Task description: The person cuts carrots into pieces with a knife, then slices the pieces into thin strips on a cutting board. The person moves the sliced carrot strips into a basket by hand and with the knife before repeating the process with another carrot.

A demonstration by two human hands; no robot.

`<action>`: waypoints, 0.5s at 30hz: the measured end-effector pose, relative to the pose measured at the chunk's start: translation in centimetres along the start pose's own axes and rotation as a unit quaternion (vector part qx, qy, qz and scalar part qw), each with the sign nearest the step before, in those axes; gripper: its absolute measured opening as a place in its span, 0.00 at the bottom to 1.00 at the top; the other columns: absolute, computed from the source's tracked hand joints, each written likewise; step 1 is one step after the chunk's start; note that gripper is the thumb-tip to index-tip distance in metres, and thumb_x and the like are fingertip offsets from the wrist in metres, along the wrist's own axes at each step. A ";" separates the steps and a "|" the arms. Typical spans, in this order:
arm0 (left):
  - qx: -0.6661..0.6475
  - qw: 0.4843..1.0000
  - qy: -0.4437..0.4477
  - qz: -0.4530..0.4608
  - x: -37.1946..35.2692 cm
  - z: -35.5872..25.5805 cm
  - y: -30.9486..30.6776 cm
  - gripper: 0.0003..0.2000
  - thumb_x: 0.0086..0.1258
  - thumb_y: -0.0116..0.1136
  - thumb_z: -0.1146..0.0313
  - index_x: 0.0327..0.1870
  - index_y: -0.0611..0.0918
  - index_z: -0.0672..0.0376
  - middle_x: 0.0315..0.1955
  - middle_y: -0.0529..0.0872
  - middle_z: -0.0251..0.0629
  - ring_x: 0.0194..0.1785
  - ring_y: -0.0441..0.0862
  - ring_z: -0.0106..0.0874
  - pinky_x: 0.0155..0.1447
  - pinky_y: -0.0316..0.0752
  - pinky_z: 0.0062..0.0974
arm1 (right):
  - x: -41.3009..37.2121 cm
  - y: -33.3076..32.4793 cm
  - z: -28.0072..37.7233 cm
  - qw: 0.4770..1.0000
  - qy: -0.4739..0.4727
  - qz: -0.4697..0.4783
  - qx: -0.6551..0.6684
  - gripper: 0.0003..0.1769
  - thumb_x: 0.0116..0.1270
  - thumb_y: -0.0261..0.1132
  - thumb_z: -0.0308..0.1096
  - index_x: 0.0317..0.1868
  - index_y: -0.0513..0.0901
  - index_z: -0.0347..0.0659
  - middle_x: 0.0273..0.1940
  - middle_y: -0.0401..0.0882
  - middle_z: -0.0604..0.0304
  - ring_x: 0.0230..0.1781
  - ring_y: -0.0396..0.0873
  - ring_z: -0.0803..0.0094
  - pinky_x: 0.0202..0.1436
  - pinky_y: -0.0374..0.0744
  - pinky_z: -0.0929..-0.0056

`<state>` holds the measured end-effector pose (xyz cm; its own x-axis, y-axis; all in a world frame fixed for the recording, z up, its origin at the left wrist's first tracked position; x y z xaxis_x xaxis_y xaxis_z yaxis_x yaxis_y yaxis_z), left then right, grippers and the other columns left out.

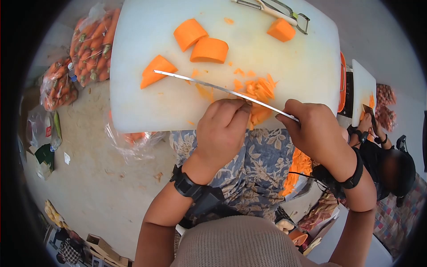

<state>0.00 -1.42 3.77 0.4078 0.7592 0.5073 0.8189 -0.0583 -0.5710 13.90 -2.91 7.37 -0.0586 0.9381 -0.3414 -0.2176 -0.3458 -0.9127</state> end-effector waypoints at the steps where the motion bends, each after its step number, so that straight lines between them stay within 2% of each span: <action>1: 0.002 1.000 0.001 -0.003 0.1 0.1 0.0 0.09 0.55 0.63 0.76 0.39 0.85 0.62 0.38 0.84 0.36 0.42 0.81 0.36 0.44 0.79 0.30 | 0.3 -0.1 0.0 1.000 -0.002 -0.002 -0.001 0.09 0.61 0.69 0.33 0.32 0.77 0.39 0.21 0.78 0.49 0.25 0.80 0.49 0.29 0.77 0.56; 4: -0.021 1.000 -0.005 -0.013 0.0 -0.1 -0.1 0.07 0.57 0.64 0.79 0.36 0.86 0.62 0.37 0.85 0.38 0.40 0.83 0.37 0.43 0.79 0.31 | 0.1 0.0 -0.4 1.000 0.013 -0.008 0.015 0.10 0.63 0.68 0.35 0.32 0.78 0.38 0.20 0.77 0.47 0.24 0.79 0.47 0.29 0.76 0.55; 6: -0.013 1.000 -0.027 -0.008 0.0 0.3 -0.1 0.07 0.59 0.64 0.79 0.38 0.86 0.62 0.38 0.85 0.39 0.41 0.83 0.38 0.44 0.79 0.31 | -0.5 0.4 -0.9 0.993 0.006 -0.074 0.092 0.10 0.63 0.70 0.33 0.33 0.80 0.36 0.20 0.75 0.44 0.22 0.75 0.44 0.27 0.73 0.57; 7: -0.013 1.000 -0.023 -0.013 0.1 0.3 -0.2 0.07 0.59 0.64 0.79 0.38 0.86 0.62 0.38 0.85 0.39 0.41 0.83 0.38 0.44 0.79 0.31 | -0.5 0.3 -0.9 0.993 0.004 -0.079 0.088 0.10 0.63 0.70 0.33 0.33 0.80 0.36 0.20 0.75 0.44 0.22 0.75 0.44 0.27 0.73 0.57; 9: -0.015 1.000 -0.025 0.000 0.0 0.5 0.1 0.08 0.60 0.64 0.78 0.41 0.86 0.62 0.39 0.85 0.41 0.43 0.83 0.39 0.45 0.79 0.32 | -0.4 0.6 -1.0 0.993 0.036 -0.074 0.084 0.12 0.64 0.69 0.35 0.33 0.79 0.35 0.20 0.75 0.44 0.22 0.75 0.43 0.26 0.73 0.58; 13: -0.025 1.000 -0.013 -0.002 0.2 -0.2 -0.5 0.11 0.60 0.65 0.77 0.44 0.85 0.62 0.42 0.84 0.42 0.44 0.82 0.40 0.47 0.79 0.33 | 0.6 0.0 -0.7 0.989 0.013 -0.098 0.107 0.13 0.65 0.68 0.37 0.32 0.79 0.34 0.20 0.75 0.43 0.22 0.75 0.43 0.26 0.72 0.58; 15: -0.041 0.999 -0.027 0.002 -0.3 -0.6 -1.2 0.13 0.60 0.68 0.75 0.46 0.84 0.62 0.43 0.83 0.41 0.44 0.82 0.41 0.48 0.78 0.34 | 0.6 0.3 -1.0 0.989 0.033 -0.080 0.119 0.11 0.65 0.66 0.37 0.33 0.81 0.36 0.23 0.79 0.44 0.26 0.79 0.45 0.32 0.77 0.54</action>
<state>-0.85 -1.94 4.71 0.3904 0.7926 0.4684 0.8485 -0.1124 -0.5171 14.72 -2.44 6.62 0.0569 0.9744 -0.2174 -0.4425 -0.1705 -0.8804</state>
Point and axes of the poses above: each hand's wrist, its own x-axis towards the middle knuckle, its own y-axis out of the palm, z = x × y, the point moved 9 cm from there along x, towards the middle knuckle
